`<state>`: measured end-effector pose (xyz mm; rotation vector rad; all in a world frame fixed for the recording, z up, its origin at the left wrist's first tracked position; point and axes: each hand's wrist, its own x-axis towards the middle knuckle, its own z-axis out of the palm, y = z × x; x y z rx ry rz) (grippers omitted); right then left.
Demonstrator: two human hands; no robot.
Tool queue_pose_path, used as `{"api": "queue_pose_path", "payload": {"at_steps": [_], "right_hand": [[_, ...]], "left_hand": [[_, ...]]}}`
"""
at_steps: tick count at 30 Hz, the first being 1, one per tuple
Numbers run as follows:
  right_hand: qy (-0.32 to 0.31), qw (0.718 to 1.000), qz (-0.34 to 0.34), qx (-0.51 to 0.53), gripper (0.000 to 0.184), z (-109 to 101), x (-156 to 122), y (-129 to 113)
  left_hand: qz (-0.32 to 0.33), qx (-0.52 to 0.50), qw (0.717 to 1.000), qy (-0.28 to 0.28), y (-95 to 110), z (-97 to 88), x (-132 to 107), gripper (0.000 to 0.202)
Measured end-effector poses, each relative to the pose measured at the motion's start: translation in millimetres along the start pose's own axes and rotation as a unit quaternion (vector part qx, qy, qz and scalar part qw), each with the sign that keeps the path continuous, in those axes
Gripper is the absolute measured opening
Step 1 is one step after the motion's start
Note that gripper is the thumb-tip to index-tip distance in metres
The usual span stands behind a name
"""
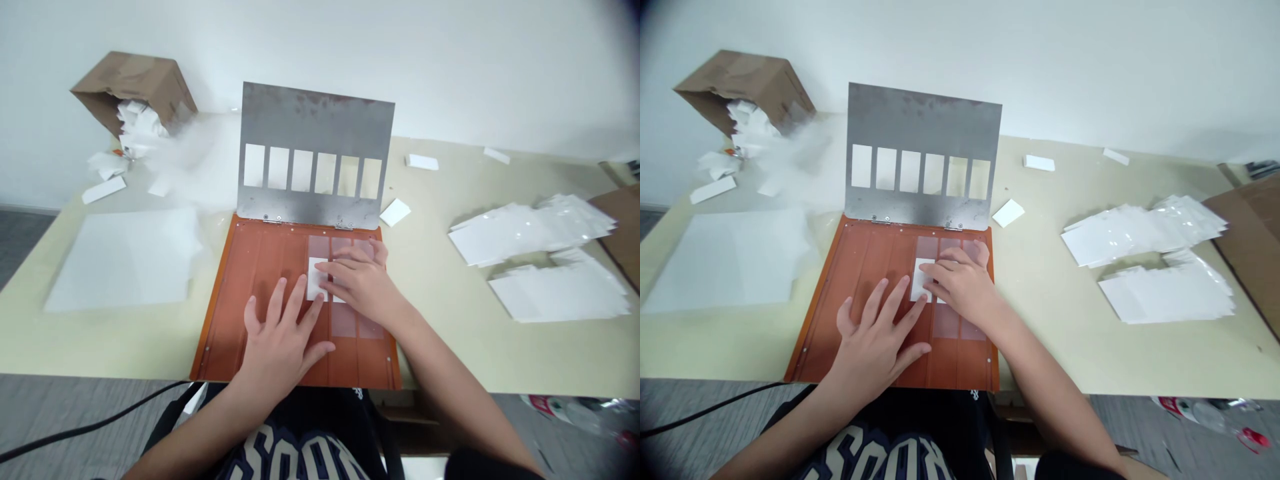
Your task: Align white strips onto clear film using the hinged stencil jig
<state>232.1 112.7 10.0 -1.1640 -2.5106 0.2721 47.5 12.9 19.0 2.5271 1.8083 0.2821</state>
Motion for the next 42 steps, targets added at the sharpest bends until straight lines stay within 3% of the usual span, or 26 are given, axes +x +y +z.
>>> {"api": "queue_pose_path", "payload": {"at_steps": [8,27,34,42], "right_hand": [[-0.005,1.000,0.003,-0.013,0.018,0,0,1],[-0.019,1.000,0.008,0.017,0.022,-2,-1,-1],[-0.030,0.999,0.019,0.028,0.028,-4,-1,-1],[-0.022,0.998,0.018,0.053,0.028,-4,1,6]], "left_hand": [[0.043,-0.005,0.999,0.015,10,7.6,-7,0.068],[0.047,0.010,0.999,0.001,14,9.0,-3,0.072],[0.046,0.013,0.999,-0.027,14,5.1,1,0.073],[0.048,0.023,0.998,-0.015,16,8.4,1,0.074]]}}
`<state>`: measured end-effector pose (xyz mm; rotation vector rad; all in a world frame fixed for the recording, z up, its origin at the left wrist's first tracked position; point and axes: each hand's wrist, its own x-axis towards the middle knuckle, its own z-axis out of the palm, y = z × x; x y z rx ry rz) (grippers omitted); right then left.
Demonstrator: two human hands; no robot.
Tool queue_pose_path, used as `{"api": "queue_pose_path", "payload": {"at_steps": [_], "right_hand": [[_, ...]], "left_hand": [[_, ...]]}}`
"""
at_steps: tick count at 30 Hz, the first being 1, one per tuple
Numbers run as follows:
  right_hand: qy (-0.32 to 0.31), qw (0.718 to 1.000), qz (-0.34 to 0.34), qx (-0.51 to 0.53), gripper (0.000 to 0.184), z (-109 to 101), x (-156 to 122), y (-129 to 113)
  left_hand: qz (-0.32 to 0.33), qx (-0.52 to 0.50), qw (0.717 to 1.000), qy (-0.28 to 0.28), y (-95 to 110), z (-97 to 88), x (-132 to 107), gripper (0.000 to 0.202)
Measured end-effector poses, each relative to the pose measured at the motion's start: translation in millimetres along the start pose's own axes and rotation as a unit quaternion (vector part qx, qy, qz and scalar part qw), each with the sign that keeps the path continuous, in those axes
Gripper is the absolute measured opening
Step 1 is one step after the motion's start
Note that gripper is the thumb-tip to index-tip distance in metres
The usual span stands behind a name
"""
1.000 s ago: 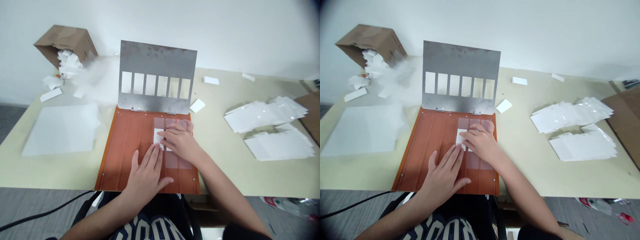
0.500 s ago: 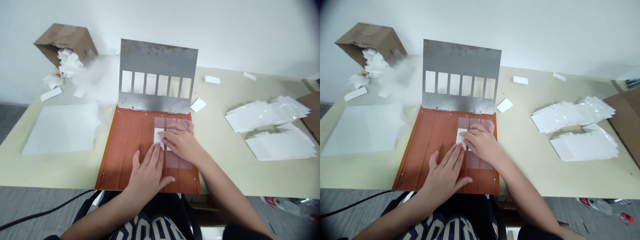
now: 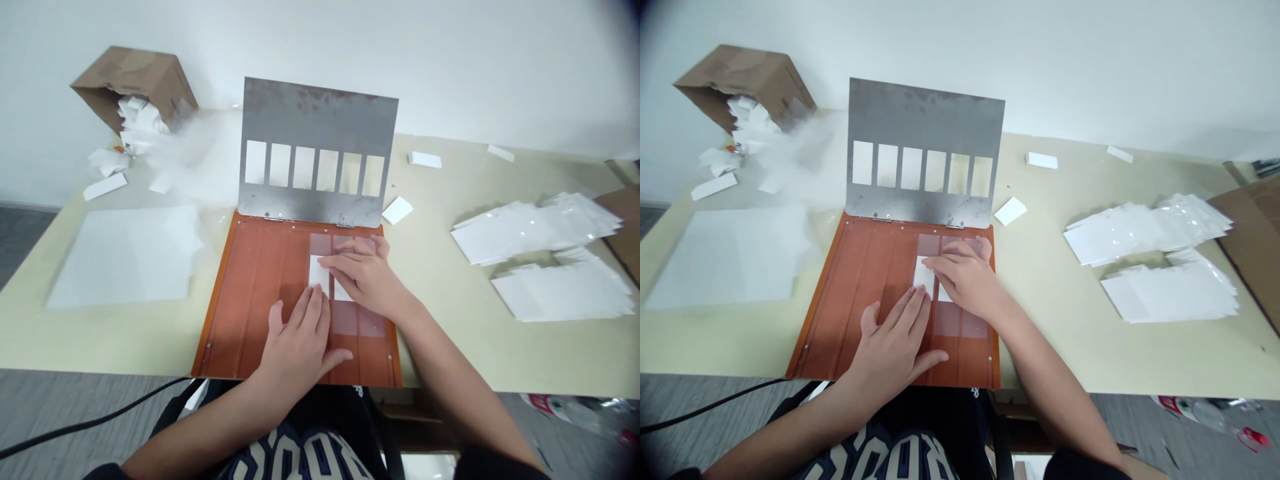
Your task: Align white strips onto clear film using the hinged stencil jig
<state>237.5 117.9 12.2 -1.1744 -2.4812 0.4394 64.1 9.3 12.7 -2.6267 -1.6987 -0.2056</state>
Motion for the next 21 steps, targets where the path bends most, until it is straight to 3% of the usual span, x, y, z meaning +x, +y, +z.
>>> {"api": "queue_pose_path", "payload": {"at_steps": [9,21], "right_hand": [[0.017,0.998,-0.028,-0.053,0.021,0.2,-0.8,-3.9],[0.054,0.996,-0.040,-0.059,0.013,9.4,0.8,-1.0]], "left_hand": [[0.004,0.016,0.999,-0.045,-0.9,-2.9,-1.3,0.074],[0.003,0.011,0.999,-0.052,-2.3,0.3,-3.0,0.075]]}}
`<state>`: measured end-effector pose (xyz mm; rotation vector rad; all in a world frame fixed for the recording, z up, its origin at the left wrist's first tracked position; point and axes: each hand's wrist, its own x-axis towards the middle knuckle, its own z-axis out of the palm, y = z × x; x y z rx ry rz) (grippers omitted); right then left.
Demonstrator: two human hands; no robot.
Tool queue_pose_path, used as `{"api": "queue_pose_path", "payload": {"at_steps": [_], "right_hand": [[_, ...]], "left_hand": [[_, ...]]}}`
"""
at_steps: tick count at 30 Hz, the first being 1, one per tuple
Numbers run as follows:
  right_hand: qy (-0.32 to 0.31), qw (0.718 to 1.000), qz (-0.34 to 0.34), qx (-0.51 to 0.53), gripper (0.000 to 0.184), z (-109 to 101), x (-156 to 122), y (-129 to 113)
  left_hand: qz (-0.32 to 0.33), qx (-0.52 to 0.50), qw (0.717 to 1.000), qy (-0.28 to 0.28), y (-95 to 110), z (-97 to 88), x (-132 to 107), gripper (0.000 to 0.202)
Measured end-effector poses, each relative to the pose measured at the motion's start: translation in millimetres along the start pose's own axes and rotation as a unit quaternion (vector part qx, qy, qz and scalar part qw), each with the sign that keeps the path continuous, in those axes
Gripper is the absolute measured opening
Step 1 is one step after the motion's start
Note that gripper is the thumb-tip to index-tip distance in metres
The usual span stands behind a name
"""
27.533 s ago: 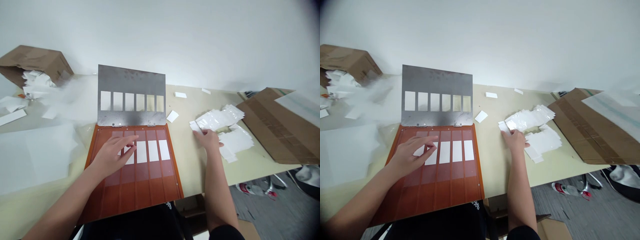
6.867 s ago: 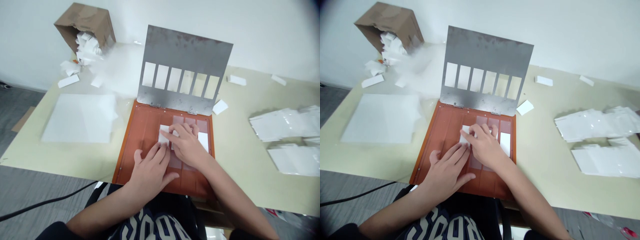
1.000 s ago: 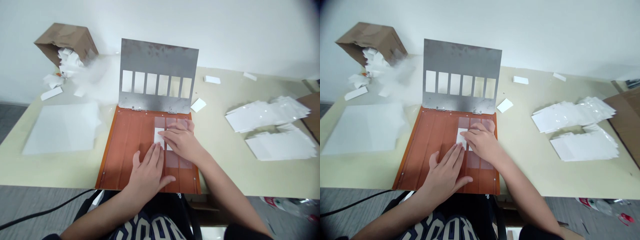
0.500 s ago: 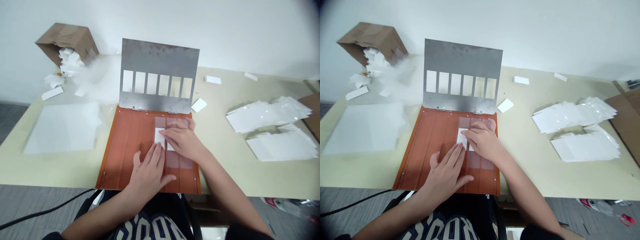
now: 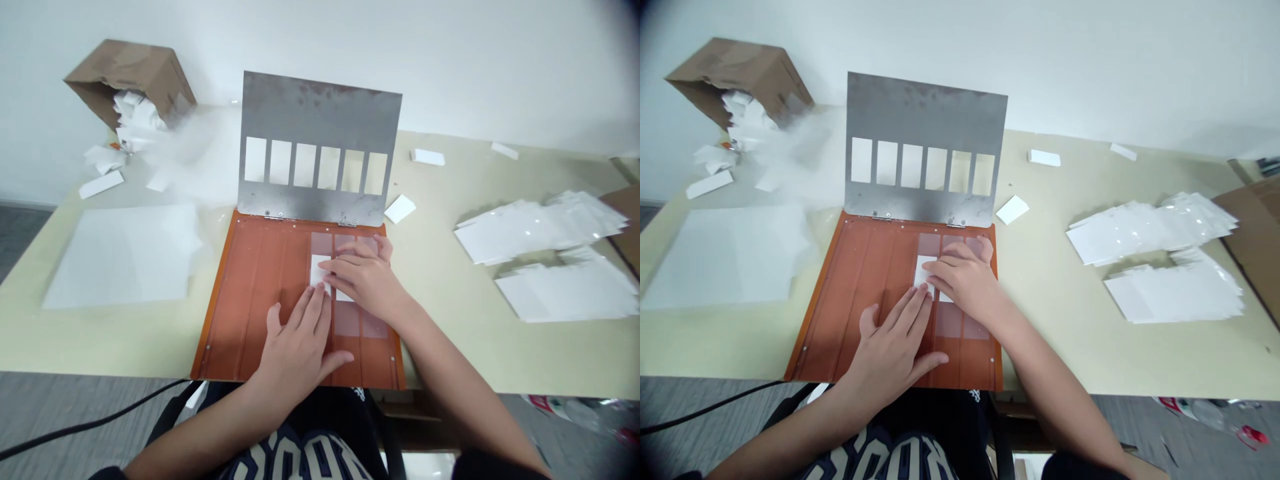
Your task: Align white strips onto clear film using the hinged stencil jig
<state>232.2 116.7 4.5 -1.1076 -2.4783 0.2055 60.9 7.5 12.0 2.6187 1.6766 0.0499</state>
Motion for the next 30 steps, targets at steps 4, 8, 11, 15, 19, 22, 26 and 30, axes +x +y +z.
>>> {"api": "queue_pose_path", "payload": {"at_steps": [4,8,11,15,19,22,26,30], "right_hand": [[-0.004,1.000,0.002,0.009,0.013,-1,0,1],[-0.018,1.000,-0.002,0.020,0.019,-3,3,2],[-0.008,1.000,0.022,-0.018,0.027,-1,6,1],[-0.013,0.997,0.051,-0.059,0.035,5,7,0],[-0.007,0.997,0.050,-0.052,0.031,7,5,1],[0.005,0.999,0.047,-0.004,0.029,7,4,1],[0.055,0.997,0.045,0.042,0.030,9,6,1],[0.115,0.991,0.030,0.068,0.030,13,9,4]], "left_hand": [[-0.002,-0.010,1.000,-0.002,-1,0.0,0,0.074],[-0.002,-0.014,1.000,-0.016,1,-0.9,1,0.079],[-0.008,-0.017,1.000,-0.017,3,-1.0,2,0.082],[-0.009,-0.021,1.000,-0.008,3,-1.1,3,0.082],[-0.007,-0.039,0.999,-0.013,0,-3.1,4,0.084],[-0.011,-0.050,0.999,-0.019,-1,-3.9,4,0.084],[-0.012,-0.055,0.998,-0.021,0,-3.8,4,0.085],[-0.019,-0.056,0.998,-0.034,2,-5.5,5,0.085]]}}
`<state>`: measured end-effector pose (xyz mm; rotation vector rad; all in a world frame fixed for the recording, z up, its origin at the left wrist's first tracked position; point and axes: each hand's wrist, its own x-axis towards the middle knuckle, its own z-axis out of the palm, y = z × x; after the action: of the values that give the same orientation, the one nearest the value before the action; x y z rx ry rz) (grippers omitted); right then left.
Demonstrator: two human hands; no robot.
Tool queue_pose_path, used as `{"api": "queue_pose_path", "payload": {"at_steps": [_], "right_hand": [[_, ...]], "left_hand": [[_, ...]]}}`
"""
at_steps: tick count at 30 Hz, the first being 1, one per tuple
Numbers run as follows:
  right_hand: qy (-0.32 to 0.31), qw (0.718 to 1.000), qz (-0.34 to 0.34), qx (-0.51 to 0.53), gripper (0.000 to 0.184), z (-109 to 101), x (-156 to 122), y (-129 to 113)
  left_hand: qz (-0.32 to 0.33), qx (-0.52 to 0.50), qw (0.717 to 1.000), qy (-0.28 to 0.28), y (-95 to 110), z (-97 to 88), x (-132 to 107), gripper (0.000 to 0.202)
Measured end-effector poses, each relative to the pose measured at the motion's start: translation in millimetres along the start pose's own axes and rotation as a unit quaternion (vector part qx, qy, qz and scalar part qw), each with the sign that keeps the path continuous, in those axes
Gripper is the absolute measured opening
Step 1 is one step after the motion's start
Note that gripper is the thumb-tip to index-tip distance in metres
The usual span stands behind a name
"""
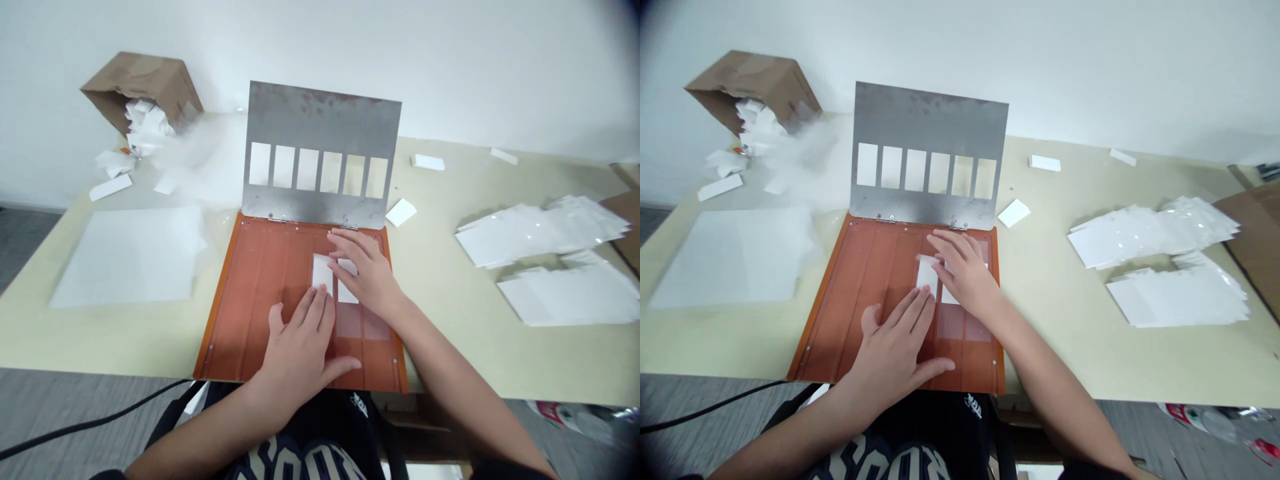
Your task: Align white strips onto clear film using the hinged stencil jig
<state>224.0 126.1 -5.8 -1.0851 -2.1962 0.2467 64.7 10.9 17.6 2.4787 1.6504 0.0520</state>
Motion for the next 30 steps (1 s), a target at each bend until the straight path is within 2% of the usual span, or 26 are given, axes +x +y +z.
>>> {"api": "queue_pose_path", "payload": {"at_steps": [3,11,17,30], "right_hand": [[-0.003,1.000,-0.013,0.014,0.020,1,-2,1],[-0.085,0.996,-0.039,0.009,0.025,-6,-8,-3],[-0.086,0.995,-0.057,-0.008,0.026,-5,-11,-5],[-0.106,0.993,-0.046,-0.025,0.027,-8,-15,-8]], "left_hand": [[-0.003,-0.002,1.000,-0.005,1,-1.2,0,0.084],[-0.006,-0.016,1.000,-0.006,1,4.1,-1,0.083],[-0.010,-0.016,1.000,-0.009,1,5.3,-2,0.085],[-0.008,-0.011,1.000,-0.006,1,7.0,-2,0.085]]}}
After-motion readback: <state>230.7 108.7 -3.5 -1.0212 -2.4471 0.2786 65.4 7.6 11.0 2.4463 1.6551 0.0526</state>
